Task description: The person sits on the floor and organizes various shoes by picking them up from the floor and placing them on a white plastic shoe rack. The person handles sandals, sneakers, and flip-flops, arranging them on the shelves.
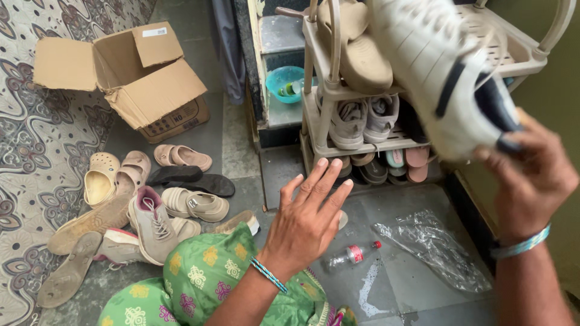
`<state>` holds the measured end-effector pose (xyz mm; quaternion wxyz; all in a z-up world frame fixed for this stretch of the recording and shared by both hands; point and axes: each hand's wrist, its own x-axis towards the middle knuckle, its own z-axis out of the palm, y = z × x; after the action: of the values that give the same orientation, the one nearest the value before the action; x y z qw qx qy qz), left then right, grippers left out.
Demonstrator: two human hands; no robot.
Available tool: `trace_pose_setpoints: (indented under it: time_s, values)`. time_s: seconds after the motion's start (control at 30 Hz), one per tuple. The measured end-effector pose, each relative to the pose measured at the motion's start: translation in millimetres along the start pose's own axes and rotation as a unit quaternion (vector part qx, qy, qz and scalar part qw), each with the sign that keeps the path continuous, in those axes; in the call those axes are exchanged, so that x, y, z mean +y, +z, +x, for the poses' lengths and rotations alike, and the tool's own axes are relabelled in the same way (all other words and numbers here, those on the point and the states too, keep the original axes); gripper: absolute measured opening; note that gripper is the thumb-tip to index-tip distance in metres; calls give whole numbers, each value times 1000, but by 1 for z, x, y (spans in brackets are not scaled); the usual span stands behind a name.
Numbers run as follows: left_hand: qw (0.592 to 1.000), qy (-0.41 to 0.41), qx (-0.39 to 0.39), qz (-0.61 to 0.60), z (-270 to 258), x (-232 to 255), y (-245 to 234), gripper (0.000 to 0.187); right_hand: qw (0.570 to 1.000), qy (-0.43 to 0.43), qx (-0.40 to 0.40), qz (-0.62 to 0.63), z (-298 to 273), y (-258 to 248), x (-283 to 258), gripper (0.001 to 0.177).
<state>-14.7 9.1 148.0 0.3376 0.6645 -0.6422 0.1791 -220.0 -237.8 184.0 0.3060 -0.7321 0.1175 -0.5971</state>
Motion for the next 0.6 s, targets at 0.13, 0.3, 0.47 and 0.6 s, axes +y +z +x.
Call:
trace_pose_setpoints:
  time_s: [0.13, 0.3, 0.47, 0.6]
  values:
    - [1000, -12, -6, -7, 1, -3, 0, 51, 998, 64, 20, -2, 50, -31, 86, 33]
    - [999, -31, -34, -6, -7, -13, 1, 49, 994, -19, -44, -101, 114, -79, 235, 36]
    - [997, -55, -45, -5, -19, -28, 8, 48, 996, 31, -81, -1, 181, -105, 350, 40]
    - [996, -76, -49, 4, -27, -37, 14, 47, 991, 92, -98, 10, 197, -102, 374, 41]
